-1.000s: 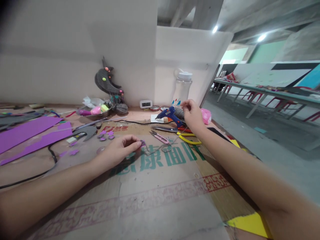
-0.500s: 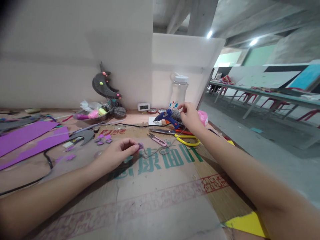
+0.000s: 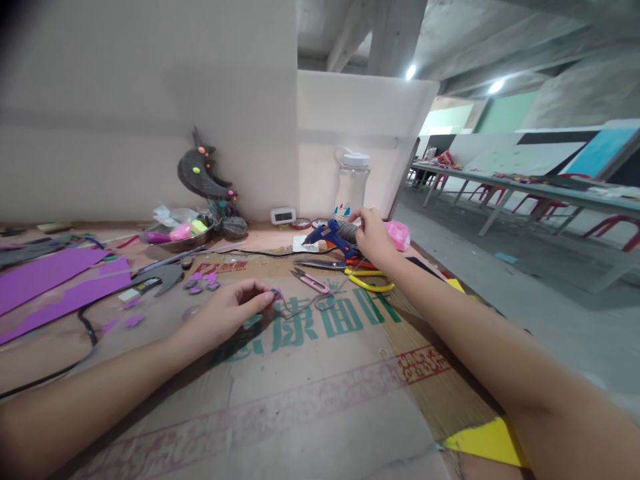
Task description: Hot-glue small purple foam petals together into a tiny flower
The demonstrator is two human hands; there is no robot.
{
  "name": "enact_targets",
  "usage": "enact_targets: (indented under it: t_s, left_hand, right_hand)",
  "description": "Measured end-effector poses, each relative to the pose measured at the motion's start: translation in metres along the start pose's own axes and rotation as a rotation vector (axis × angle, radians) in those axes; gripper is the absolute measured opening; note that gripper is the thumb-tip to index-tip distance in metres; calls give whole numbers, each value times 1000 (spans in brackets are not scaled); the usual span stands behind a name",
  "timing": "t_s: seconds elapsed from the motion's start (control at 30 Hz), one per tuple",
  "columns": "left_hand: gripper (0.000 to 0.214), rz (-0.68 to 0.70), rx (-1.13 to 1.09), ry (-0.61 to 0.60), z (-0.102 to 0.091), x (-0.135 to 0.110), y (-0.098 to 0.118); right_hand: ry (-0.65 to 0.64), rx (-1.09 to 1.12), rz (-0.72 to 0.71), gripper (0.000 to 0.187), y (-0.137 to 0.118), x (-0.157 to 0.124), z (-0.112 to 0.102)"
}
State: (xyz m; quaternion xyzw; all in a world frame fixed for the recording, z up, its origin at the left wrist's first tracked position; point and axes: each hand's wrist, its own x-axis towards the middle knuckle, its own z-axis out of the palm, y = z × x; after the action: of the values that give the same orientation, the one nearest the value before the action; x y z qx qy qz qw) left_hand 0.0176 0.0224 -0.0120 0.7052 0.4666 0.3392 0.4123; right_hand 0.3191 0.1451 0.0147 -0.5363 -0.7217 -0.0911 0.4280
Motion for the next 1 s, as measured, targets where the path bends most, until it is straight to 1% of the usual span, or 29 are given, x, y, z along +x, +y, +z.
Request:
enact_targets:
  t_s: [0.2, 0.3, 0.4, 0.47, 0.53, 0.67, 0.73, 0.8, 0.9, 1.0]
  left_hand:
    - [29, 10, 1, 8, 0, 0, -2]
    - [30, 4, 2, 7, 0, 0, -2]
    - [31, -1, -2, 5, 1, 0, -3]
    - [31, 5, 5, 8, 1, 0, -3]
    - [31, 13, 14, 17, 0, 1, -3]
    - [31, 24, -8, 14, 0, 1, -4]
    - [32, 29, -25, 4, 1, 1, -4]
    - [32, 26, -30, 2, 1, 1, -5]
    - [33, 21, -25, 6, 1, 1, -5]
    - [33, 19, 1, 14, 1, 1, -4]
  right_hand:
    - [37, 31, -52, 39, -2, 0, 0]
    - [-4, 64, -19, 34, -6, -2, -1]
    - [-92, 92, 78, 25, -12, -4, -2]
    - [-150, 75, 140, 21, -14, -5, -2]
    - [-174, 28, 145, 21, -14, -6, -2]
    - [-173, -61, 108, 20, -15, -6, -3]
    - [-179, -79, 124, 23, -16, -5, -4]
    - [-211, -56, 119, 27, -18, -5, -5]
    - [-292, 30, 94, 35, -20, -8, -2]
    - [-368, 84, 92, 43, -19, -13, 6]
